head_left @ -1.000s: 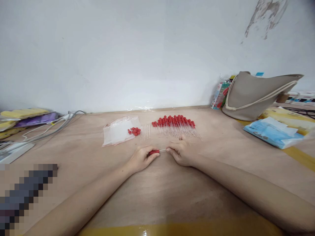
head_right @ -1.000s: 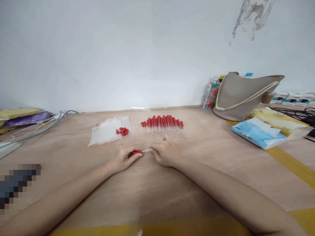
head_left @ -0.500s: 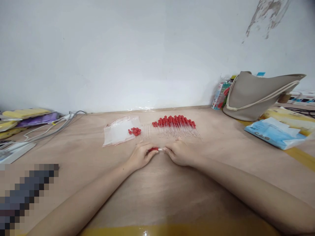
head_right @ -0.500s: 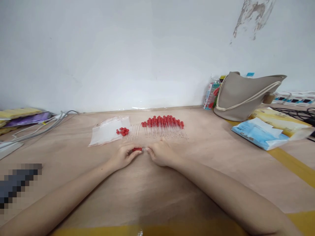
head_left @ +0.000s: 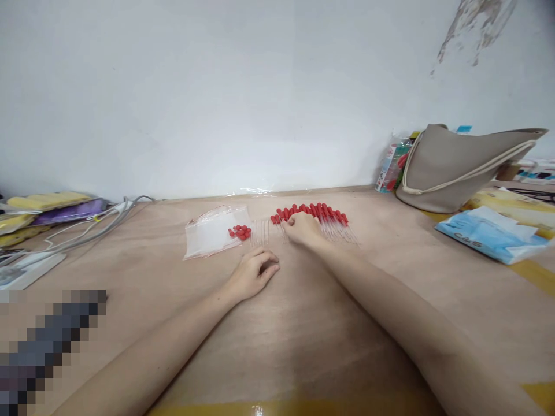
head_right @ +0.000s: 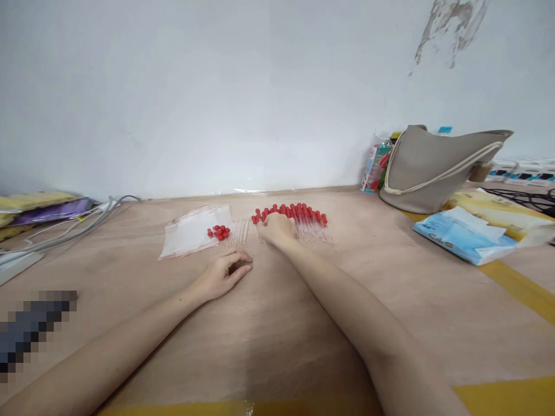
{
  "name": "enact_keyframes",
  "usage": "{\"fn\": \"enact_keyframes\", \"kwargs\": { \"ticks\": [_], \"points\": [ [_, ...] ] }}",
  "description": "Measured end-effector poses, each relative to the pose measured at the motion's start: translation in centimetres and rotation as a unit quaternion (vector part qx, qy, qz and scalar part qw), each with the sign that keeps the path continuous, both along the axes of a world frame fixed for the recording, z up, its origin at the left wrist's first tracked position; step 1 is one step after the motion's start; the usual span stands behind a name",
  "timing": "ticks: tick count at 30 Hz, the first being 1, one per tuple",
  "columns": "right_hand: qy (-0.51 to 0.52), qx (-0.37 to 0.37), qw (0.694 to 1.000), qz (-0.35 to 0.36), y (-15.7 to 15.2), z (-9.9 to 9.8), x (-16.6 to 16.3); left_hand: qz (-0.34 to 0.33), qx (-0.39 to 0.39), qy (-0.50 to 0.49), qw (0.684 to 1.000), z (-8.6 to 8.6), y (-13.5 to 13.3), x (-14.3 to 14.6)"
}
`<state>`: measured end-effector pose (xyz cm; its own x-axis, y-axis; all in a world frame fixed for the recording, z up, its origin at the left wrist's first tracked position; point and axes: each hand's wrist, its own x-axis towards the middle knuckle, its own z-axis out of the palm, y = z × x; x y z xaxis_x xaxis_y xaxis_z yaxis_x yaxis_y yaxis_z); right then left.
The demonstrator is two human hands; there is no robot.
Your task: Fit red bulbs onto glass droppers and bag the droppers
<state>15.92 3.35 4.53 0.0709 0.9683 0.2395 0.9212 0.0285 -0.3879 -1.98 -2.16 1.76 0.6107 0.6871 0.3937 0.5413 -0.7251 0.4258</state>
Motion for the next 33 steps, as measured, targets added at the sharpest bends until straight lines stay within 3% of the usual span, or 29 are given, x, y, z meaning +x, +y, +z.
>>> {"fn": "enact_keyframes", "kwargs": {
  "ticks": [6,14,21,23,25,29,33],
  "points": [
    [-0.038,0.0,0.999,-0.036,1.4,-0.9,-2.7,0.002,-0.006,0.005,1.0,-0.1,0.0,-0.1],
    [-0.031,-0.039,0.997,-0.051,1.8,-1.1,-3.3,0.0,-0.003,0.015,1.0,-0.1,0.1,-0.2],
    [-0.053,-0.004,0.998,-0.032,1.1,-0.8,-3.6,0.014,0.0,0.004,1.0,-0.2,0.1,0.0],
    [-0.057,0.002,0.998,-0.016,1.0,-0.8,-4.1,0.063,0.036,-0.007,0.997,-0.1,0.6,-0.3],
    [-0.062,-0.001,0.998,-0.007,1.1,-0.9,-4.7,0.154,0.09,-0.019,0.984,0.3,1.5,-1.0],
    [-0.069,-0.023,0.997,-0.004,1.4,-0.9,-5.7,0.342,0.154,0.009,0.927,1.1,4.0,-3.2],
    [-0.075,-0.047,0.996,0.001,1.8,-0.9,-6.5,0.386,0.134,0.093,0.908,1.1,5.9,-5.2]
  ]
}}
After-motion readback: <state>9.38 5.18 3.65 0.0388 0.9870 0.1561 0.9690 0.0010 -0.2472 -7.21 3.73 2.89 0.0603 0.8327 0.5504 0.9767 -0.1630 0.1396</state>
